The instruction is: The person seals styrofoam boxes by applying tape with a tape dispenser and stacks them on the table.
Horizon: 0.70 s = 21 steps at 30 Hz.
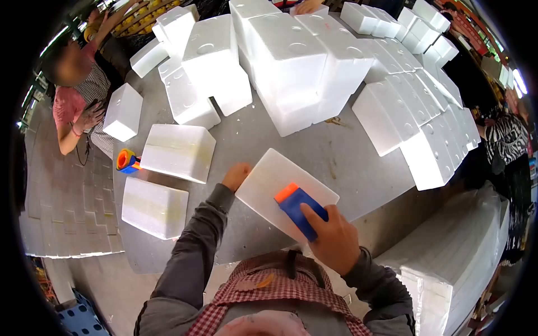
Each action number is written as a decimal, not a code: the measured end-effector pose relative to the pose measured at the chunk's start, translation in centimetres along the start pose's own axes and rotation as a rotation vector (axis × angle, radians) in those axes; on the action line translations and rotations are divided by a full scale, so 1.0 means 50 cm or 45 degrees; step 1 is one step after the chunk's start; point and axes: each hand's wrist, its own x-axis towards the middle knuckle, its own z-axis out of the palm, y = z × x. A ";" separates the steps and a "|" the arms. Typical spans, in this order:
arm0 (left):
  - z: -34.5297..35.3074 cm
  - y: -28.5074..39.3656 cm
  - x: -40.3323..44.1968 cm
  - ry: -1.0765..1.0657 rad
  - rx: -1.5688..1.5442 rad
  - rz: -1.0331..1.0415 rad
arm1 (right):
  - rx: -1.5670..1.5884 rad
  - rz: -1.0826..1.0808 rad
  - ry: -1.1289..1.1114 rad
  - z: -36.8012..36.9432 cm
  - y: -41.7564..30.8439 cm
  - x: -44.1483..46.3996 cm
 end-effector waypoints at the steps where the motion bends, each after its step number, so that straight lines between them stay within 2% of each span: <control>1: 0.007 -0.012 -0.021 -0.016 -0.004 -0.009 | 0.006 0.009 -0.015 -0.002 -0.010 0.002; 2: 0.006 -0.013 -0.049 0.078 -0.243 -0.148 | -0.019 0.003 -0.103 -0.013 -0.017 0.004; 4: -0.027 0.011 -0.029 0.177 -0.444 -0.218 | -0.045 0.017 -0.115 -0.024 0.002 0.026; 6: -0.087 0.120 -0.092 0.394 0.467 0.797 | 0.087 -0.071 -0.048 -0.020 0.028 -0.004; 7: -0.094 0.164 -0.122 0.369 0.459 0.807 | 0.096 -0.046 -0.052 -0.027 0.050 -0.032; 9: -0.103 0.229 -0.161 0.038 -0.019 0.324 | 0.160 -0.117 -0.015 -0.046 0.124 -0.093; 11: -0.042 0.182 -0.168 0.103 -0.025 0.416 | 0.143 -0.040 0.064 -0.023 0.207 -0.202; 13: 0.051 0.136 -0.193 0.500 -0.581 0.230 | 0.241 -0.003 0.101 0.104 0.289 -0.271; 15: 0.116 0.110 -0.211 0.809 -1.129 0.054 | 0.734 0.046 0.400 0.271 0.327 -0.289; 16: 0.126 0.122 -0.198 0.954 -1.408 -0.037 | 0.746 0.062 0.460 0.275 0.328 -0.287; 17: 0.100 0.160 -0.183 0.918 -1.369 0.022 | 0.752 0.051 0.567 0.282 0.332 -0.263; 18: 0.047 0.217 -0.172 0.770 -1.345 -0.023 | 0.777 0.054 0.696 0.287 0.331 -0.224; 19: 0.020 0.257 -0.144 0.757 -0.910 0.160 | 1.084 0.104 0.788 0.297 0.361 -0.181; 20: -0.006 0.296 -0.116 0.808 -0.491 0.336 | 1.583 0.112 0.701 0.225 0.358 -0.141; 21: -0.027 0.336 -0.082 0.856 0.046 0.633 | 1.810 0.284 0.582 0.179 0.381 -0.114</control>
